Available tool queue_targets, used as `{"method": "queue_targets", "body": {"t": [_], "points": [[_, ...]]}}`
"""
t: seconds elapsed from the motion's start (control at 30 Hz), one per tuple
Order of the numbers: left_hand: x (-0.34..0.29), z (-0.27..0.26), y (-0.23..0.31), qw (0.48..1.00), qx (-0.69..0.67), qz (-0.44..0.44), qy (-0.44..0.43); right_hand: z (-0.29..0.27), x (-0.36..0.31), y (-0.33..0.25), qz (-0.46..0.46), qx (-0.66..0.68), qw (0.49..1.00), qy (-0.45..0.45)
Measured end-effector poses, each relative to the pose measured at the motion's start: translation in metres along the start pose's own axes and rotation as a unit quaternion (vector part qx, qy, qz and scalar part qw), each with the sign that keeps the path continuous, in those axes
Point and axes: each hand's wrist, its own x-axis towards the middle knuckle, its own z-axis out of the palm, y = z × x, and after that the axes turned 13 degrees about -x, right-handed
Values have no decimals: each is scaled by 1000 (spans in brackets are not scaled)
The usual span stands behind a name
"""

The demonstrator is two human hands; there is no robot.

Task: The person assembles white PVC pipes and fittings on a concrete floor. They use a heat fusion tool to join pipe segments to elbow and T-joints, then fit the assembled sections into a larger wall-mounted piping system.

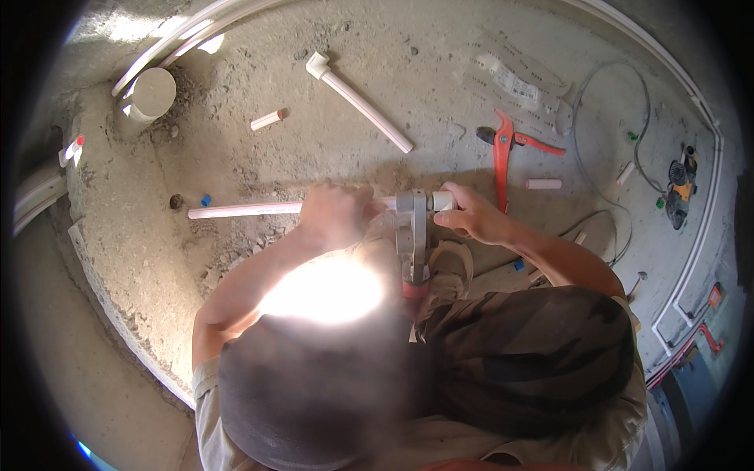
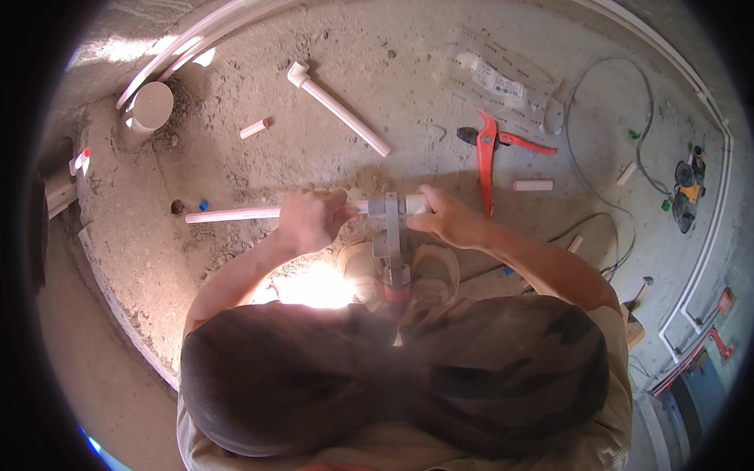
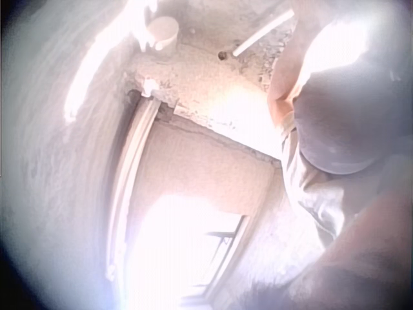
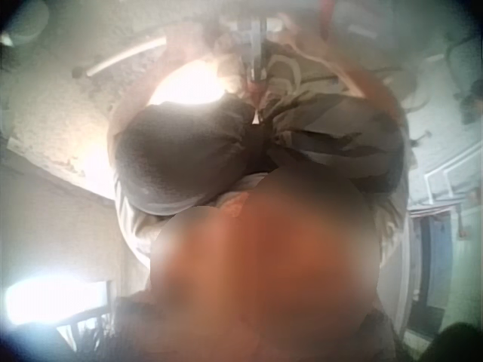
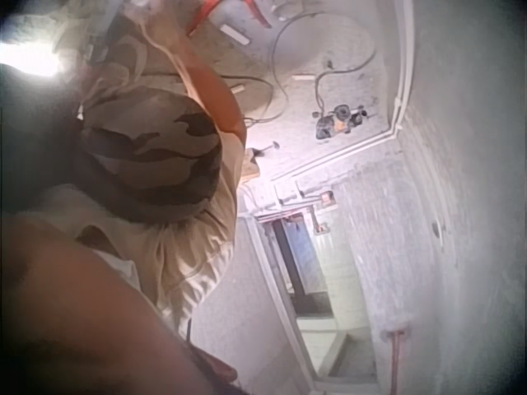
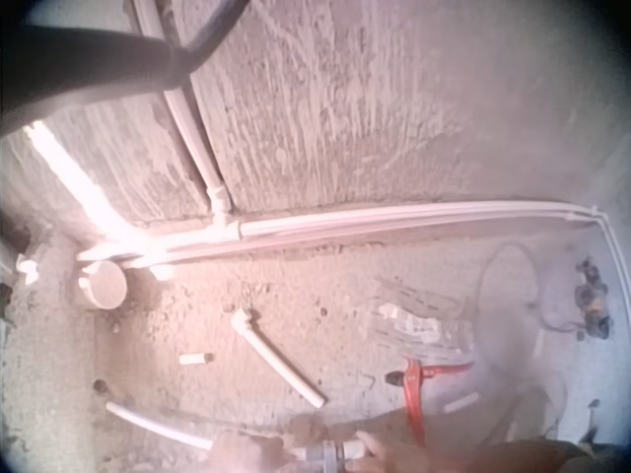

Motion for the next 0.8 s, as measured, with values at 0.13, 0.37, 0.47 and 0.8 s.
{"method": "queue_targets", "body": {"t": [0.13,0.37,0.47,0.8], "points": [[1,1,-1,999,29,20,-8,0,1,6,8,-13,1000,1],[1,0,0,999,-5,29,18,-3,1,12,30,53,997,-39],[3,-1,3,999,12,-22,-27,-4,1,14,12,70,996,-52],[-2,1,-14,994,-3,97,44,-6,7,16,-44,11,999,15]]}}
